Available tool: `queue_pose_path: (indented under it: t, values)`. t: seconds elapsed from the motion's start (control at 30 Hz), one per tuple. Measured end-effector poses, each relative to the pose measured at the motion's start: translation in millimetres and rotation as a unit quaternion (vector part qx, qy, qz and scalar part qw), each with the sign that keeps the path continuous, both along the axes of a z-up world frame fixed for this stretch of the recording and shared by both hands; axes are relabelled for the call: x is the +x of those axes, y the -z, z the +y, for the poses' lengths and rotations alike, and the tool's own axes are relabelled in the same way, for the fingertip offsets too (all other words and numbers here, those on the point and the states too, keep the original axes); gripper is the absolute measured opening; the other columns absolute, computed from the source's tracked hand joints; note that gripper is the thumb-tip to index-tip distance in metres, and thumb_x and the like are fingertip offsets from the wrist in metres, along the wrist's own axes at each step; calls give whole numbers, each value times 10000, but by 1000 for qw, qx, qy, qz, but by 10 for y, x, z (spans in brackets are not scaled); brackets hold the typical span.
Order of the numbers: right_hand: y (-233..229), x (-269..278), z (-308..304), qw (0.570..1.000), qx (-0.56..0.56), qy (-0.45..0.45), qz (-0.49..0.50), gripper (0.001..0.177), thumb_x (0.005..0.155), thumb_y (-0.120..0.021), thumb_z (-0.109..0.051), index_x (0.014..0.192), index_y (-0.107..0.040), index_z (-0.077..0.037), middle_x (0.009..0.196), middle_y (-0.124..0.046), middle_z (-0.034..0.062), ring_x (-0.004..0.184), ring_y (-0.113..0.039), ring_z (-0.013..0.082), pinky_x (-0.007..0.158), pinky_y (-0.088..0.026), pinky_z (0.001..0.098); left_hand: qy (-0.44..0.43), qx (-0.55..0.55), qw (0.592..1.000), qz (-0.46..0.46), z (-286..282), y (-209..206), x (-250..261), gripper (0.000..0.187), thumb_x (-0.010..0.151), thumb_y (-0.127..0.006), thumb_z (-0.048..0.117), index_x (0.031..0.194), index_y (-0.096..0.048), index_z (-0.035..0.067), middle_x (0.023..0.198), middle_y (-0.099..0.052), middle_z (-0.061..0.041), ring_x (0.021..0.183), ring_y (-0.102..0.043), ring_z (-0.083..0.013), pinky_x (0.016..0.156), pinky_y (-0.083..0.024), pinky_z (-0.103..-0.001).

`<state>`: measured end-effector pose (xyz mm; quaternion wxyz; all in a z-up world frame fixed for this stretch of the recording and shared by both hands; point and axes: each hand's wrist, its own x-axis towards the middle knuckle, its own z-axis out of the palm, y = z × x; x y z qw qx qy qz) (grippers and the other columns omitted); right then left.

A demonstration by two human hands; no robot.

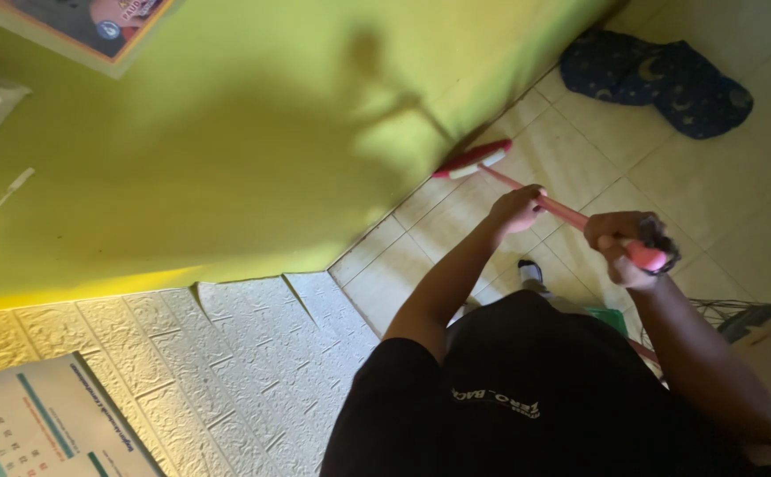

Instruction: The person sweeps the floor using a broom and a dustpan, moving debris from the wall edges and corner. They also pick up a small cup and a plastic container from the floor.

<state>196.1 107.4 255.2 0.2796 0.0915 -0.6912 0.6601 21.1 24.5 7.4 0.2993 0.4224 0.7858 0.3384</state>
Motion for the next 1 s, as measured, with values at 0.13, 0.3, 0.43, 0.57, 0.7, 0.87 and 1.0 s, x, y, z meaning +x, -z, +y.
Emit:
queue_pose_path:
  t: [0.13, 0.3, 0.43, 0.57, 0.7, 0.87, 1.0]
  values:
    - [-220, 54, 176, 997, 0, 1, -82, 166, 867, -459, -82, 708, -489, -49, 612, -465, 28, 532, -387, 120, 511, -340, 307, 61, 62, 996, 25, 6, -102, 48, 245, 959, -647, 301, 1112, -656, 110, 917, -753, -120, 778, -737, -273, 708, -574, -405]
    - [-619, -14, 286, 989, -2, -25, -147, 194, 879, -478, -145, 703, -493, -65, 610, -492, 29, 536, -396, 114, 507, -334, 302, 145, -58, 988, 24, -198, -728, 121, 368, 1010, -602, 429, 1183, -659, 109, 752, -714, -135, 618, -700, -266, 612, -565, -414]
    - [-746, -68, 223, 986, 38, -36, -159, 254, 885, -511, -191, 652, -468, -99, 568, -481, 4, 496, -403, 113, 471, -340, 308, 134, 19, 991, 8, -463, -1023, 82, 355, 924, -662, 415, 1082, -736, 106, 753, -733, -123, 657, -707, -271, 673, -569, -413]
    - [-836, -13, 258, 984, 60, -56, -158, 353, 895, -528, -199, 569, -415, -120, 521, -459, 8, 450, -392, 121, 438, -339, 326, 80, 82, 992, 44, -427, -906, 52, 276, 862, -723, 310, 1040, -776, 106, 876, -758, -124, 799, -715, -296, 760, -562, -413]
    - [-1012, 64, 307, 991, 72, -110, -19, 314, 876, -575, -162, 605, -424, -108, 547, -480, 28, 465, -446, 136, 445, -382, 324, 77, 178, 977, 83, -178, -821, 25, 217, 823, -748, 184, 1016, -697, 101, 980, -707, -118, 888, -711, -304, 795, -568, -414]
    - [-786, 174, 374, 985, 31, -169, 19, 205, 854, -628, -118, 690, -511, -78, 592, -548, 62, 476, -510, 155, 438, -428, 313, 33, 186, 975, 116, 334, -836, -32, 106, 820, -685, 68, 904, -631, 103, 989, -674, -118, 912, -685, -353, 741, -537, -424]
    - [-235, 87, 451, 912, -222, -323, -120, 123, 836, -671, -84, 759, -580, -53, 628, -604, 90, 485, -561, 169, 432, -465, 304, 17, 232, 965, 119, 733, -615, -190, 95, 852, -621, 57, 936, -623, 102, 1016, -670, -115, 954, -673, -355, 767, -539, -409]
